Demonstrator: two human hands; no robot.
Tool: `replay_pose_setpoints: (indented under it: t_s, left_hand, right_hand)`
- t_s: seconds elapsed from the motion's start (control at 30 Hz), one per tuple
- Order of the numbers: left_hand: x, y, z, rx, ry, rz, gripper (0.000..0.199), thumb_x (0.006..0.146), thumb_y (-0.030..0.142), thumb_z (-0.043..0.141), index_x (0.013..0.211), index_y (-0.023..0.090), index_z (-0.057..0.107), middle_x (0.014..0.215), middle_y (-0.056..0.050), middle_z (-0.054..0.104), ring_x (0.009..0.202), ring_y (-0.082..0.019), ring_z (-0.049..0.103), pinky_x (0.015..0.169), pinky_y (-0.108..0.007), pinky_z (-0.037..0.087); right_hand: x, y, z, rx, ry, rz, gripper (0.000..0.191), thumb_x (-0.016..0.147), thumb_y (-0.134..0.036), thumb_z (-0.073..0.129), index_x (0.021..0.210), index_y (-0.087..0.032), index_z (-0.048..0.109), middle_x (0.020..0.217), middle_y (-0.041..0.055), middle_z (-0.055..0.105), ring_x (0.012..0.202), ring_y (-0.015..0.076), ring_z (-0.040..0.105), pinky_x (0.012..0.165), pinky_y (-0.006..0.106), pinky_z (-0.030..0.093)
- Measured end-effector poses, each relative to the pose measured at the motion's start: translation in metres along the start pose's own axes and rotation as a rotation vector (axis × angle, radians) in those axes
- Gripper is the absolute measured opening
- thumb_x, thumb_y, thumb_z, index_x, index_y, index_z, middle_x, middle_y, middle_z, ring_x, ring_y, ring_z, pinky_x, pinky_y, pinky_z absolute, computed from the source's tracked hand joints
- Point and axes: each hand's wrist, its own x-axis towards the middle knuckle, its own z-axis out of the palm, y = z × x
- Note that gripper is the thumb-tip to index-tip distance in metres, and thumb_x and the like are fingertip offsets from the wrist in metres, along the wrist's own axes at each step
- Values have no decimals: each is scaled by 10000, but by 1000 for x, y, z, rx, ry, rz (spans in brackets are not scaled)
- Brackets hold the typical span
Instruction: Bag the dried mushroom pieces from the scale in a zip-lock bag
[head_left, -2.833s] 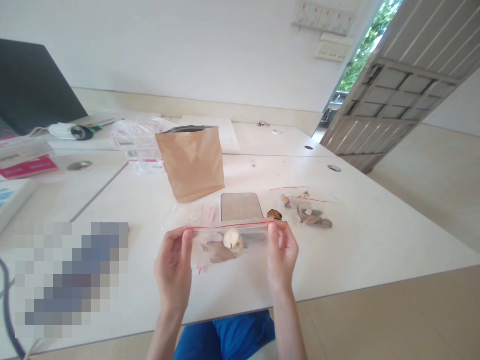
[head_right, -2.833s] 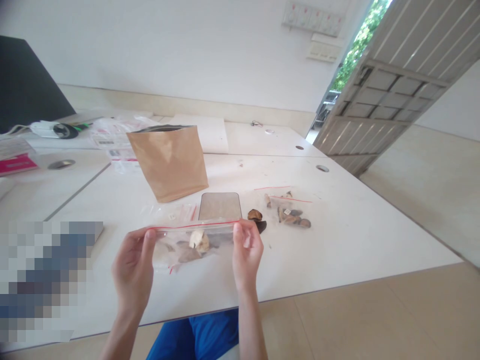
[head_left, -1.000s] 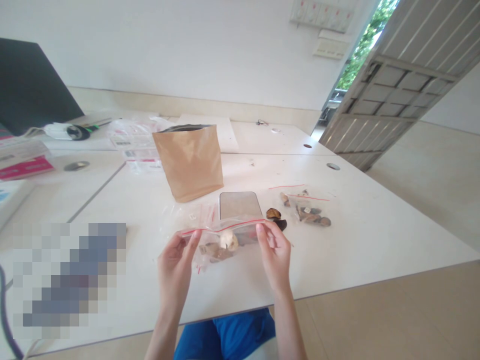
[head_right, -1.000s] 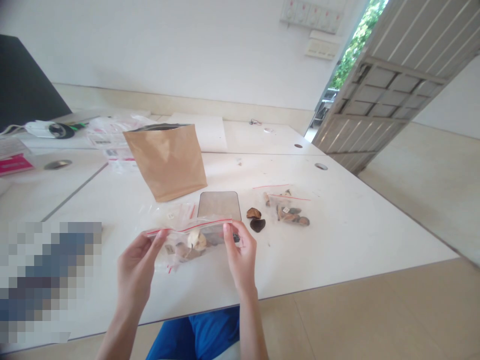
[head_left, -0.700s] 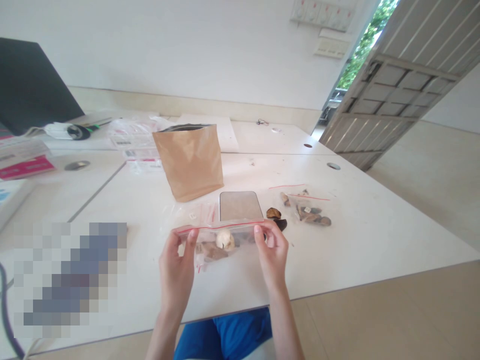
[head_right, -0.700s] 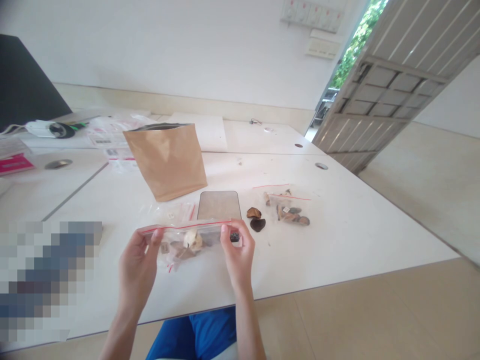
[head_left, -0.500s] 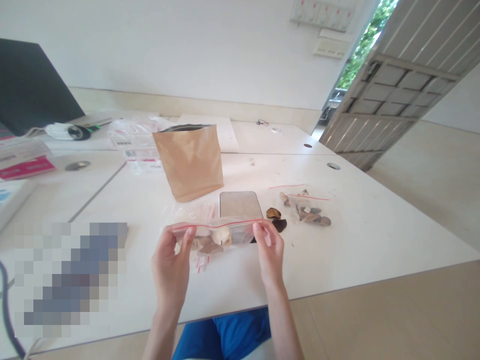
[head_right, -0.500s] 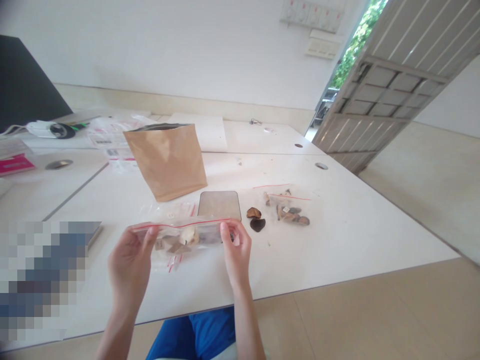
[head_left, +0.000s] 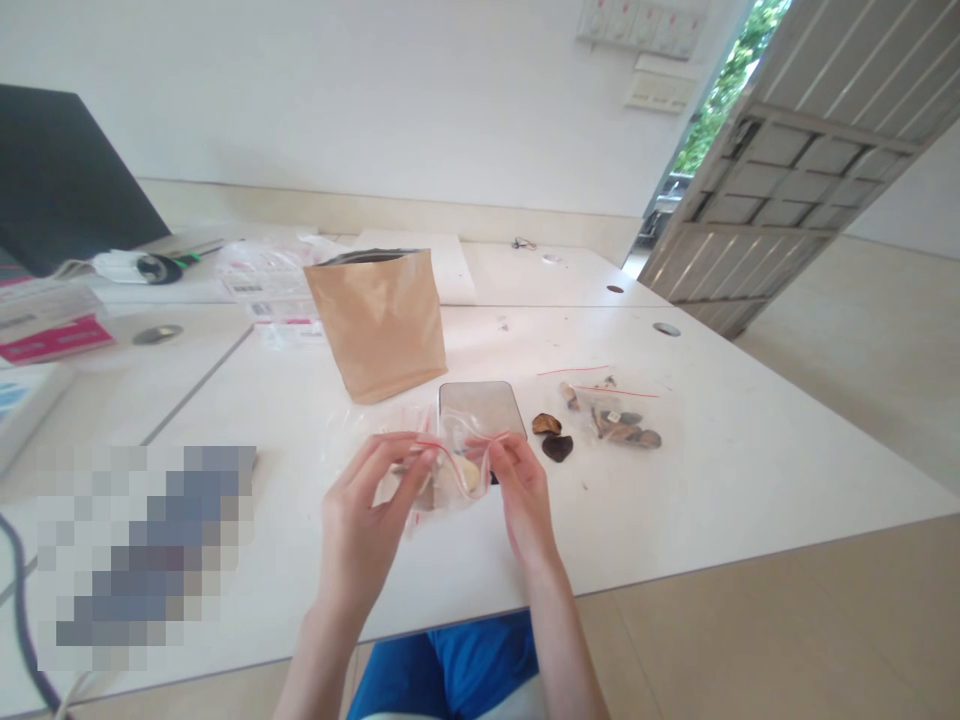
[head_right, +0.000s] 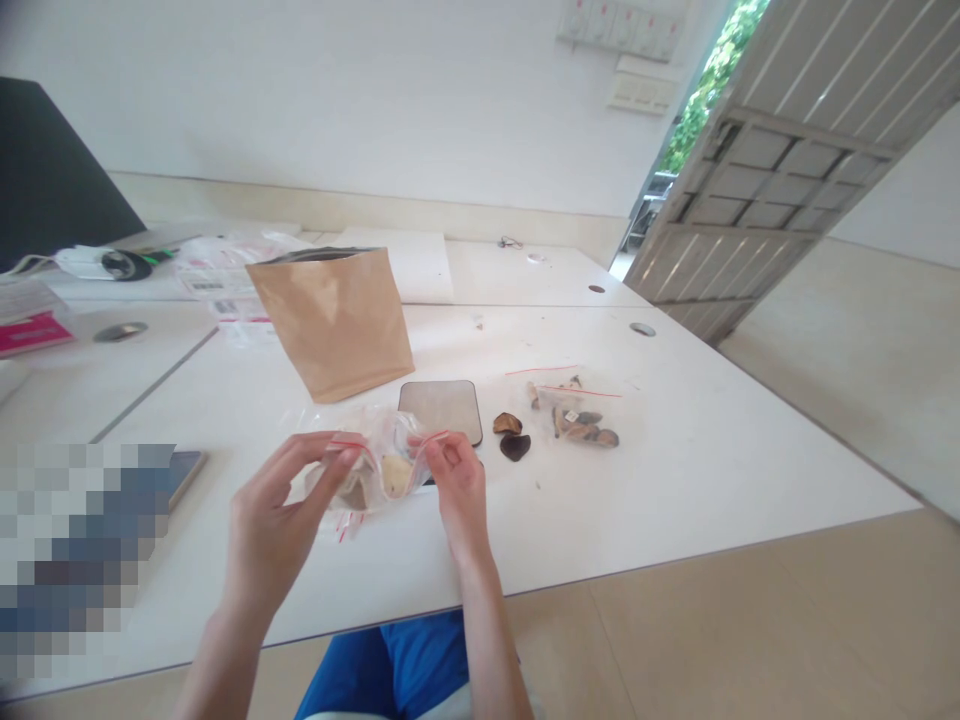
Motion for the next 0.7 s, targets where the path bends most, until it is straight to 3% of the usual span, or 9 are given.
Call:
replay_pose_setpoints:
  t_s: [0.07,0.13,0.27,0.43,0.53,0.63,0.7]
  left_hand:
    - [4,5,-2,80,80,46,131,806,338,630,765,221,673,802,6,698,782,-137,633,714,-222,466]
    - [7,8,-3,103,179,-9,156,813,373,620,791,226,667,768,19,694,745,-128,626,677,-213,458]
    - [7,8,0,11,67,-168,229,819,441,592,803,219,644,765,18,697,735,-125,636,632,-199,462]
    - [3,4,1,-119,55,-229,252,821,451,583,846,208,647,732,5,683,719,-134,637,644,-212,482]
    - [3,6,0,-94,-65,-152,238,821,427,589,857,211,682,831,-17,700,744,-144,630,643,-223,479]
    - [4,9,0,-39,-109,-64,209,820,387,600,765,206,690,869,-29,704,785,-156,630,673,-234,477]
    - [4,10,0,-24,-103,-47,193,822,368,602,749,212,689,816,-15,705,756,-144,630,663,-221,475]
  right_hand:
    - [2,-2,-2,15,79,-23,204,775,-391,686,753,-196,629,766,11,703,767,149,639,764,278,458]
    - [3,-3,-5,50,178,-51,229,738,-405,718,732,-194,629,721,1,701,718,142,639,737,272,462]
    - [3,-6,-8,60,248,-88,271,719,-442,722,725,-191,621,709,-1,703,674,132,633,710,265,464]
    - [1,-6,-2,-24,235,-53,273,758,-451,679,771,-181,642,727,23,706,721,162,648,720,289,482]
    - [-2,-7,2,-52,146,-39,323,762,-497,662,856,-189,655,813,38,714,823,187,656,781,312,486]
    - [-6,-10,5,-24,-77,-43,619,668,-638,672,1113,-213,600,1028,80,698,997,230,626,891,362,465]
    - [-9,-12,6,-10,-174,-39,756,607,-644,714,1215,-235,528,1141,97,660,1060,245,599,915,381,456]
